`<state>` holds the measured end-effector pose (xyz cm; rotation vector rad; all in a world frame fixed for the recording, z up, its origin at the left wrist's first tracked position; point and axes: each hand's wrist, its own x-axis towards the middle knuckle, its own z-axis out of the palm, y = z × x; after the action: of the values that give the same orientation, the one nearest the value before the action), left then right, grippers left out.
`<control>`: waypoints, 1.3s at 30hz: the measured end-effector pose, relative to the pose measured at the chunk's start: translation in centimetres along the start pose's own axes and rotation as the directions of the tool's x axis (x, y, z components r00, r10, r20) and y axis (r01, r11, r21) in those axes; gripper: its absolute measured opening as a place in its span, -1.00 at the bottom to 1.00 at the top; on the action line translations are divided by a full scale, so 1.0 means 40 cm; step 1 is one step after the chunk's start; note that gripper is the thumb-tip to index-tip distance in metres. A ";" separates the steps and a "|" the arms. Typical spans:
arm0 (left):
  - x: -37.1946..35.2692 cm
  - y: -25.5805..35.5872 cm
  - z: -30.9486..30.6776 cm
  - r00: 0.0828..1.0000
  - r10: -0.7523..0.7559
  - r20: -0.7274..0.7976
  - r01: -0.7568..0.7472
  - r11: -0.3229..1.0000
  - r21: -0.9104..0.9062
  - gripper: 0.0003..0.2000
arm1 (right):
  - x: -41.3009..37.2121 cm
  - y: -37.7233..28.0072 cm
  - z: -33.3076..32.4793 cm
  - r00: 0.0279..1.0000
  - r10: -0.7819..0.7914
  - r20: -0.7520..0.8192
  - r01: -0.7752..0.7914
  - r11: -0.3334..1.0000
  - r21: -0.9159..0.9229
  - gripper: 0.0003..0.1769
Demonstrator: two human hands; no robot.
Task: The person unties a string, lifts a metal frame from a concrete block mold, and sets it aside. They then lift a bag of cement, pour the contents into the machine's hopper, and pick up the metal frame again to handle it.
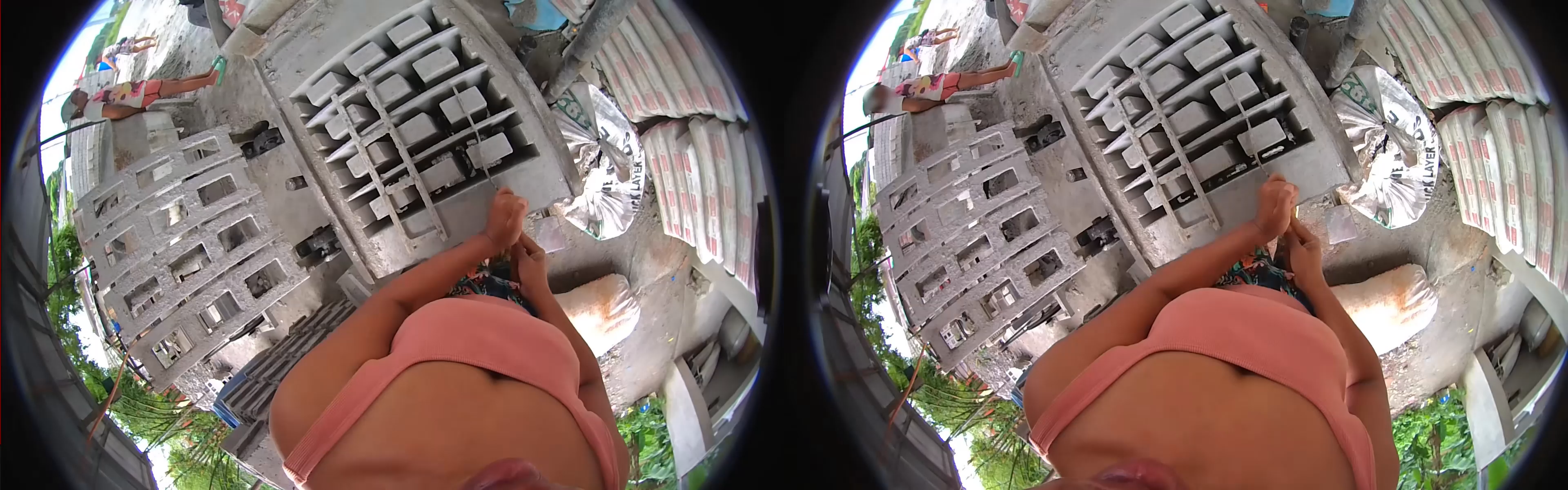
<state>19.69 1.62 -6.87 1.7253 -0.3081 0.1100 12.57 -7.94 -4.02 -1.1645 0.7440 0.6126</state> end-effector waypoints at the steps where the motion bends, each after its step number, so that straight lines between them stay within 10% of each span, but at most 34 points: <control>1: 0.009 -0.005 0.000 0.993 -0.118 0.016 0.119 0.992 -0.051 -0.63 | -0.001 -0.021 0.004 1.000 -0.008 0.005 0.008 1.000 -0.004 -0.64; 14: 0.058 0.096 -0.018 0.985 -0.172 0.021 0.173 0.972 -0.158 -0.62 | -0.112 -0.159 0.006 0.993 0.120 0.001 -0.120 0.991 -0.051 -0.57; 19: 0.087 0.237 -0.077 0.789 -0.510 0.344 0.606 0.737 -0.299 -0.58 | -0.228 -0.314 -0.006 0.943 0.293 0.158 -0.230 0.918 -0.324 -0.46; 22: 0.076 0.266 -0.085 0.747 -0.487 0.453 0.657 0.647 -0.387 -0.54 | -0.268 -0.366 -0.044 0.927 0.223 0.302 0.042 0.737 -0.674 -0.23; 26: 0.103 0.292 -0.092 0.809 -0.419 0.412 0.574 0.414 -0.706 -0.54 | -0.307 -0.444 -0.045 0.760 -0.052 0.648 0.482 0.715 -0.507 -0.16; 28: 0.117 0.296 -0.128 0.787 -0.428 0.445 0.551 0.162 -0.819 -0.52 | -0.321 -0.473 -0.017 0.664 -0.284 0.692 0.747 0.308 -0.590 -0.15; 31: 0.112 0.291 -0.164 0.756 -0.431 0.493 0.574 0.074 -0.815 -0.50 | -0.304 -0.450 0.074 0.621 -0.509 0.597 0.750 0.163 -0.641 -0.36; 33: 0.095 0.267 -0.152 0.775 -0.440 0.453 0.540 0.090 -0.837 -0.50 | -0.246 -0.401 0.082 0.470 -0.573 0.671 0.863 0.139 -0.486 -0.49; 36: 0.072 0.199 -0.138 0.797 -0.492 0.351 0.456 0.108 -0.883 -0.50 | -0.152 -0.302 0.110 0.490 -0.619 0.613 0.851 0.492 -0.183 -0.44; 39: 0.057 0.146 -0.152 0.812 -0.500 0.301 0.374 0.049 -0.926 -0.49 | -0.133 -0.282 0.134 0.400 -0.654 0.642 0.884 0.461 -0.080 -0.52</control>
<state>20.91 6.41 0.35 0.3839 0.2714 -0.4139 18.91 -6.31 7.86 -1.4791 -0.5226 0.2112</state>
